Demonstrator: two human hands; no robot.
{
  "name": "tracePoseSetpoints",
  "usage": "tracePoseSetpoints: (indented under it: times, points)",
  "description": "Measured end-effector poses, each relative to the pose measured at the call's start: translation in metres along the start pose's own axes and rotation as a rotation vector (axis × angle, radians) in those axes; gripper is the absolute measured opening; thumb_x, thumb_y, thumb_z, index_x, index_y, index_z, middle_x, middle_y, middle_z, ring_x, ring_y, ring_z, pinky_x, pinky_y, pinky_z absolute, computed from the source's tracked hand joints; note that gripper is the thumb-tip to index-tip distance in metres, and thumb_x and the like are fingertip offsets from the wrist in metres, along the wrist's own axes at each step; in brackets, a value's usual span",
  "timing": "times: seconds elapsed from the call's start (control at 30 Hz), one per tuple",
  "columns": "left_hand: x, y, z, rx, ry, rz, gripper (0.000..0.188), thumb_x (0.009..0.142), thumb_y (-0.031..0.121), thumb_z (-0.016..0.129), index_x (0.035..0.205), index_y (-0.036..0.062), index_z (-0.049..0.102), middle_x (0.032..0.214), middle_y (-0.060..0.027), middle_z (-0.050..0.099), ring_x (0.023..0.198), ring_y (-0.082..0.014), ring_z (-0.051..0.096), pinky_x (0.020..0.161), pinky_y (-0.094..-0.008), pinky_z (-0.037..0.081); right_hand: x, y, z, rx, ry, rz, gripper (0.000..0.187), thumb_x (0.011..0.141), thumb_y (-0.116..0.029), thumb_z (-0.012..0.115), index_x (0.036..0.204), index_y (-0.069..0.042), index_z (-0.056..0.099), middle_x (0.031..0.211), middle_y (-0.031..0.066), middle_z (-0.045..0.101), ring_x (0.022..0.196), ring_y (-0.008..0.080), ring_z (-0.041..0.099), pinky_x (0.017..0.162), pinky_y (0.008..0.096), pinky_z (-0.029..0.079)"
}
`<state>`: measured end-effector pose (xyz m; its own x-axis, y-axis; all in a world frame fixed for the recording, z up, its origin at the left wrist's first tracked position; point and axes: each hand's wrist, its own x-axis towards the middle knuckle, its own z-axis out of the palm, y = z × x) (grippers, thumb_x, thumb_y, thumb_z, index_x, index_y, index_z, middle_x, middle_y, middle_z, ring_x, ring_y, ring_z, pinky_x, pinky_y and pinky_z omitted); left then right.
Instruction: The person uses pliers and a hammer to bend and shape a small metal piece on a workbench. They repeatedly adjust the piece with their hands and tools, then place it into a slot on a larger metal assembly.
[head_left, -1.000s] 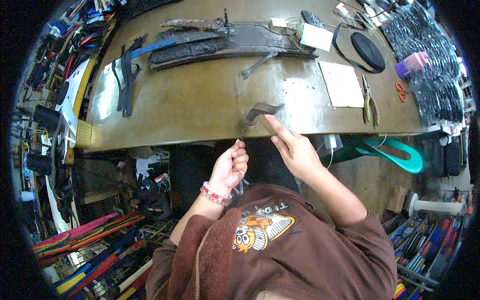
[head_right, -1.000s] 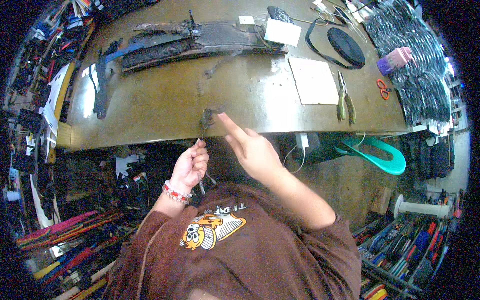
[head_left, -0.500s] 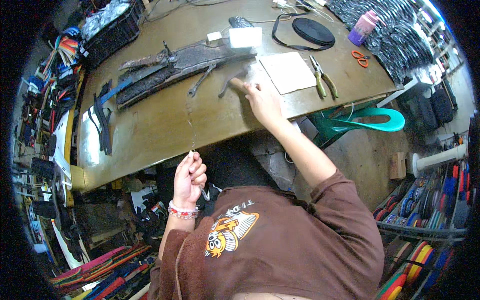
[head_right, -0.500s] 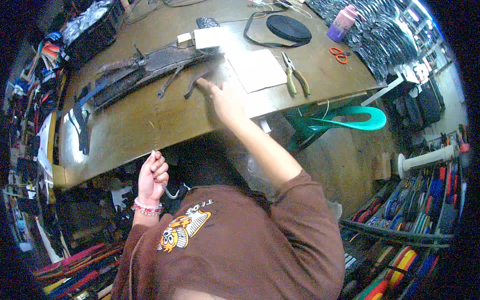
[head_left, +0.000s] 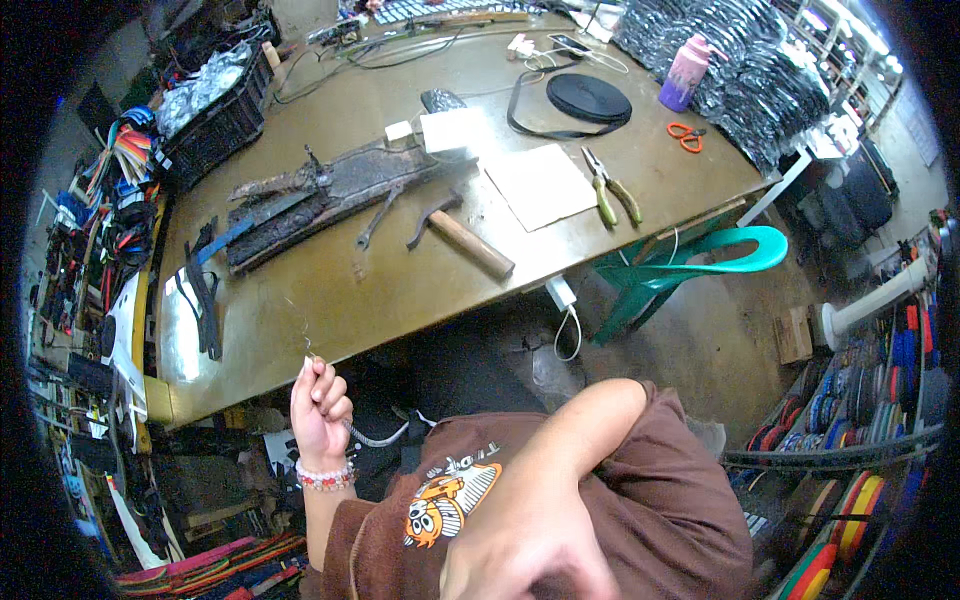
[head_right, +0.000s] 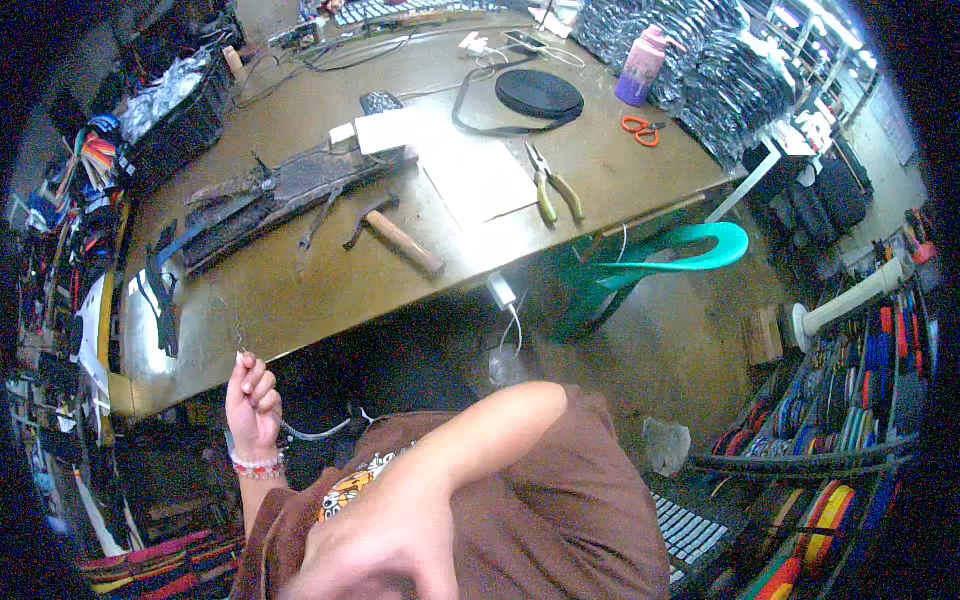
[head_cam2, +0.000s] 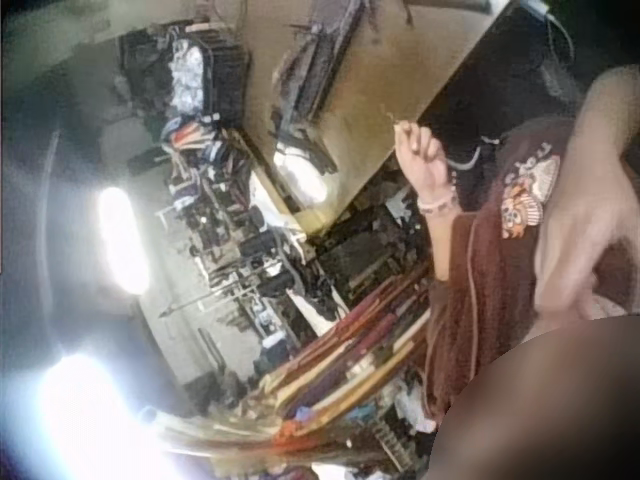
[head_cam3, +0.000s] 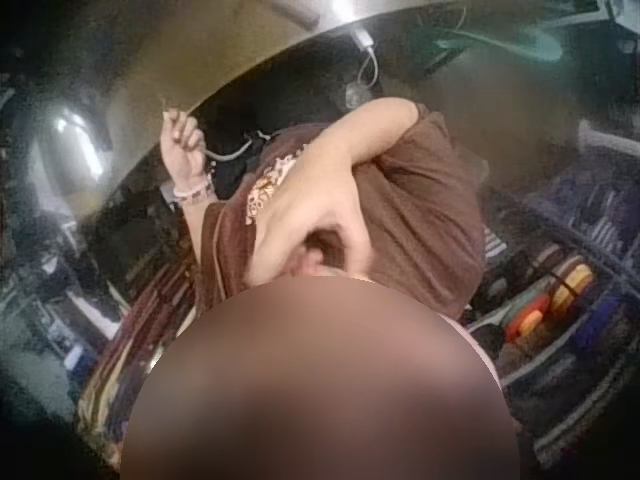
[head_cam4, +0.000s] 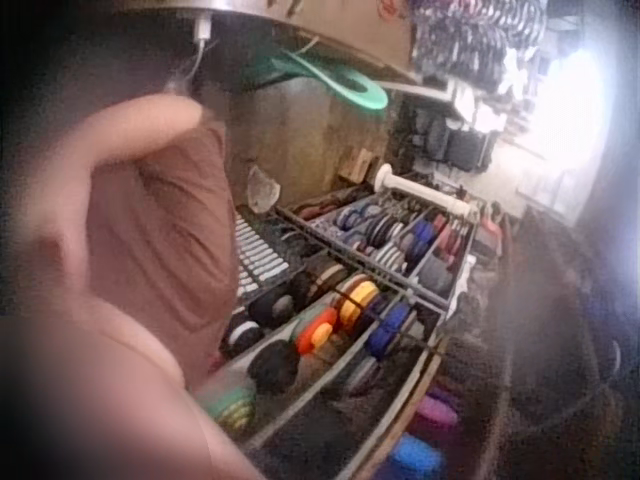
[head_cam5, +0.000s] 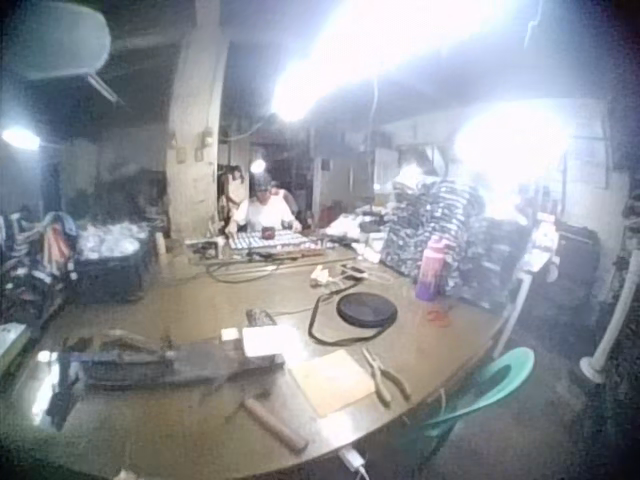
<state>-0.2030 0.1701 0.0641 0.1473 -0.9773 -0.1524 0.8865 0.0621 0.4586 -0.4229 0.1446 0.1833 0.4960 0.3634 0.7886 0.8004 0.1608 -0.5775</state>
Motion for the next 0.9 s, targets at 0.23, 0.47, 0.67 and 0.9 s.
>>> tracePoseSetpoints:
  times: [0.23, 0.47, 0.67, 0.9]
  points:
    - [-0.014, 0.034, -0.023, -0.128, -0.096, 0.061, 0.022, 0.098, 0.022, 0.038, 0.092, 0.0036, 0.049, 0.063, 0.0031, 0.033, 0.047, -0.003, 0.024, 0.036, -0.0161, 0.02, -0.196, -0.023, -0.031, -1.565, 1.072, 2.086, 0.035, 0.073, -0.035, 0.069, 0.083, -0.002, 0.062, 0.086, 0.0151, 0.061, 0.082, 0.0321, 0.06, 0.071, 0.0415, 0.048]
    - [0.005, 0.032, -0.024, 0.066, -0.008, 0.037, 0.02, 0.097, 0.021, 0.042, 0.091, 0.0038, 0.05, 0.062, 0.004, 0.034, 0.046, -0.0025, 0.024, 0.036, -0.0157, 0.019, -0.309, 0.022, -0.034, -1.772, 1.114, 2.014, 0.039, 0.072, -0.036, 0.07, 0.09, -0.001, 0.063, 0.094, 0.0145, 0.061, 0.093, 0.0305, 0.056, 0.078, 0.0435, 0.044]
    - [0.027, 0.007, 0.024, 0.665, -0.127, 0.113, 0.023, 0.095, 0.024, 0.047, 0.09, 0.0029, 0.054, 0.063, 0.0039, 0.043, 0.048, -0.0021, 0.032, 0.041, -0.0175, 0.024, -0.159, -0.021, -0.061, -1.04, 0.967, 1.767, 0.048, 0.077, -0.034, 0.068, 0.107, 0.003, 0.06, 0.097, 0.0185, 0.064, 0.092, 0.0311, 0.062, 0.081, 0.038, 0.049]
    - [0.046, -0.061, 0.034, 0.743, -0.181, 0.393, 0.022, 0.095, 0.016, 0.046, 0.109, -0.0001, 0.054, 0.095, -0.0037, 0.058, 0.084, -0.0104, 0.055, 0.075, -0.0238, 0.045, -0.077, 0.072, -0.091, -1.008, 0.925, 0.615, 0.017, 0.09, -0.008, 0.048, 0.097, 0.002, 0.059, 0.1, 0.0159, 0.064, 0.102, 0.0286, 0.059, 0.096, 0.0423, 0.039]
